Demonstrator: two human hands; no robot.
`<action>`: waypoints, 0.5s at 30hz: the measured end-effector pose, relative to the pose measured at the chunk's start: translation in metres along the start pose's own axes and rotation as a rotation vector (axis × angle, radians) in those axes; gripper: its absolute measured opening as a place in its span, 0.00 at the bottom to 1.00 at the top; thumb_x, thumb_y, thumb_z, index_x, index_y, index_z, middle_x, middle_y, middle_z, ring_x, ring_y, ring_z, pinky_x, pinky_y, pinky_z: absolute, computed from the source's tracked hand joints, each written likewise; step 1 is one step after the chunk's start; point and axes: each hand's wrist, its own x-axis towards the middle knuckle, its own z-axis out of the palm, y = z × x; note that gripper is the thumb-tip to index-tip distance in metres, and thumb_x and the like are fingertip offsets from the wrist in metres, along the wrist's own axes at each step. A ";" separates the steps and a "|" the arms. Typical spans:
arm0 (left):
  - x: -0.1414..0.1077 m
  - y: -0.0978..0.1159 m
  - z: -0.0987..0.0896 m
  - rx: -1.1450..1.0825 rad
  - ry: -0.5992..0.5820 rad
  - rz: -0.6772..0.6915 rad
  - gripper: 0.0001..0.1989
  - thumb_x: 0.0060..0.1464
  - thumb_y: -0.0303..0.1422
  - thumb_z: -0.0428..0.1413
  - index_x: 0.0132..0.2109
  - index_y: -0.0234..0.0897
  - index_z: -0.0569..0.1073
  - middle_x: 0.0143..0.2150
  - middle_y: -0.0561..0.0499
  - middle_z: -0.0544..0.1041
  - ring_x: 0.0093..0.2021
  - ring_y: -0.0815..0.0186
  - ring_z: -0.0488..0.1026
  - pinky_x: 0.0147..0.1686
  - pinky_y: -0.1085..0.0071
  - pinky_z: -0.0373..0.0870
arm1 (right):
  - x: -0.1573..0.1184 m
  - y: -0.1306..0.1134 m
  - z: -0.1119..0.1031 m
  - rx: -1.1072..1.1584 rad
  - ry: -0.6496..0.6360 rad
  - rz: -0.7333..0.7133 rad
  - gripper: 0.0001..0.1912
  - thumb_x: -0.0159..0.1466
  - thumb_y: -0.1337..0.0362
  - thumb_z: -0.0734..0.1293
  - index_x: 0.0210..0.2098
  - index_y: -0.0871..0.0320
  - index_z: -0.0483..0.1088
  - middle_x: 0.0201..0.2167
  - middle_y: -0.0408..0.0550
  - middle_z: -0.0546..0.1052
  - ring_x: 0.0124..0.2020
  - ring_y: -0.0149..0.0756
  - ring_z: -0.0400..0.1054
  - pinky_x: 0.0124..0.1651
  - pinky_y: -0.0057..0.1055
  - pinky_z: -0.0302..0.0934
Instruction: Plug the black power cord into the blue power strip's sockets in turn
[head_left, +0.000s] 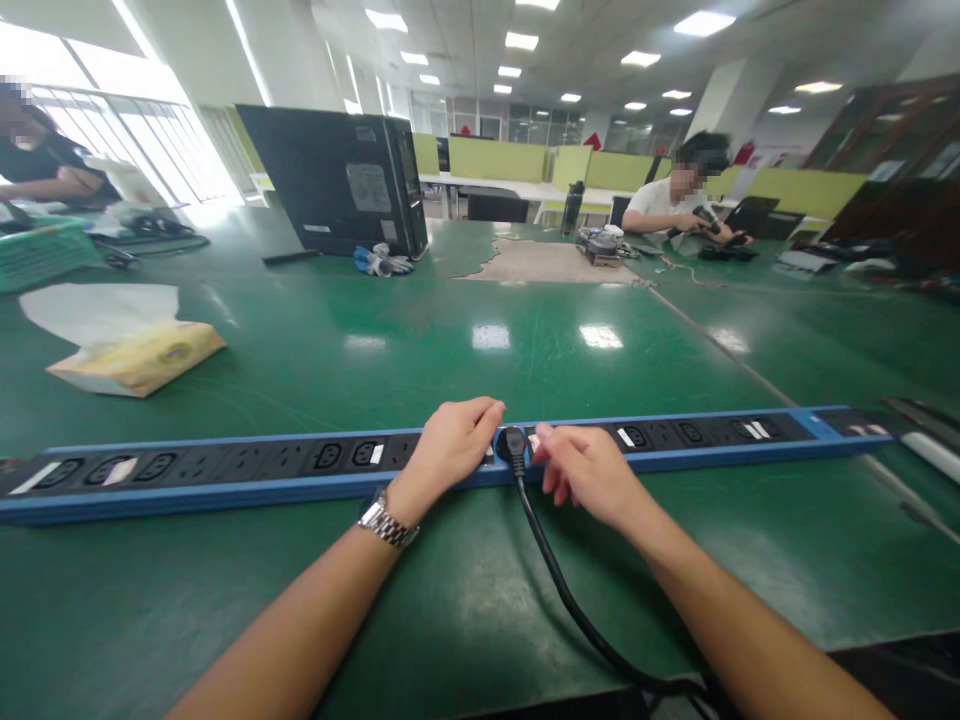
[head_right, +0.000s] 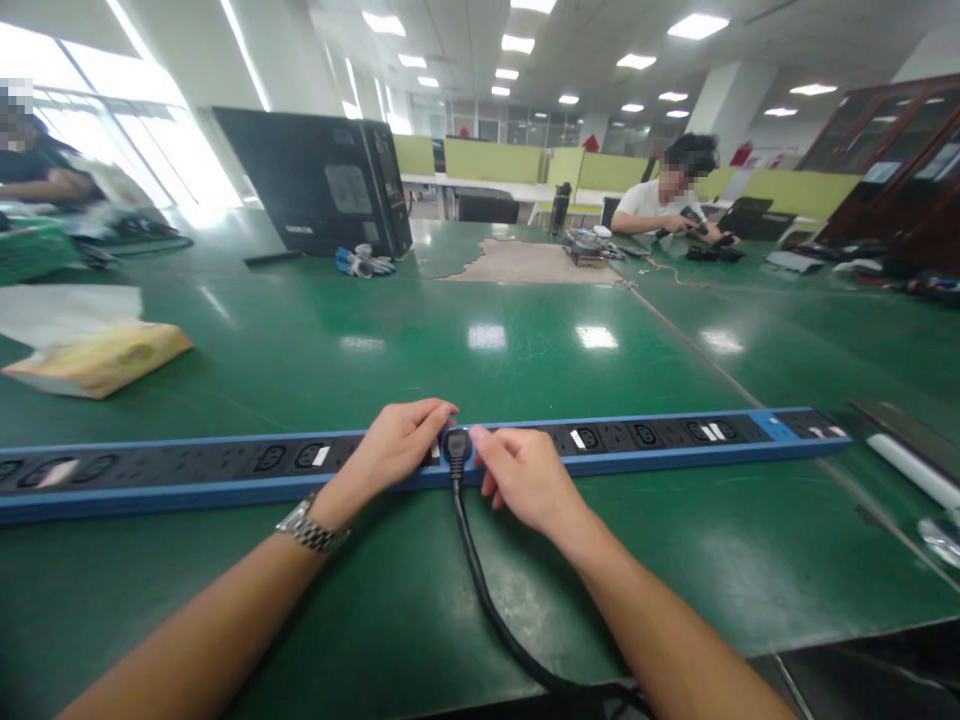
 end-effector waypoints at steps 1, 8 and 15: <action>-0.001 0.002 0.001 0.102 0.004 -0.019 0.21 0.66 0.40 0.42 0.39 0.39 0.78 0.35 0.49 0.81 0.35 0.64 0.76 0.35 0.71 0.66 | -0.002 -0.004 0.006 -0.055 -0.044 0.002 0.28 0.64 0.41 0.58 0.25 0.57 0.69 0.18 0.44 0.73 0.16 0.29 0.65 0.20 0.25 0.54; -0.005 0.011 0.004 0.504 -0.055 -0.063 0.20 0.66 0.38 0.41 0.35 0.40 0.75 0.33 0.47 0.80 0.34 0.61 0.77 0.31 0.70 0.62 | -0.008 -0.014 0.018 -0.290 -0.042 -0.041 0.24 0.66 0.50 0.60 0.18 0.56 0.64 0.14 0.43 0.69 0.16 0.28 0.62 0.21 0.26 0.51; -0.003 0.011 0.004 0.538 -0.097 -0.082 0.20 0.66 0.38 0.41 0.36 0.39 0.75 0.35 0.46 0.80 0.35 0.62 0.77 0.32 0.71 0.64 | -0.004 0.002 0.029 0.090 -0.143 0.105 0.22 0.64 0.46 0.61 0.24 0.57 0.68 0.20 0.44 0.75 0.14 0.27 0.63 0.17 0.25 0.53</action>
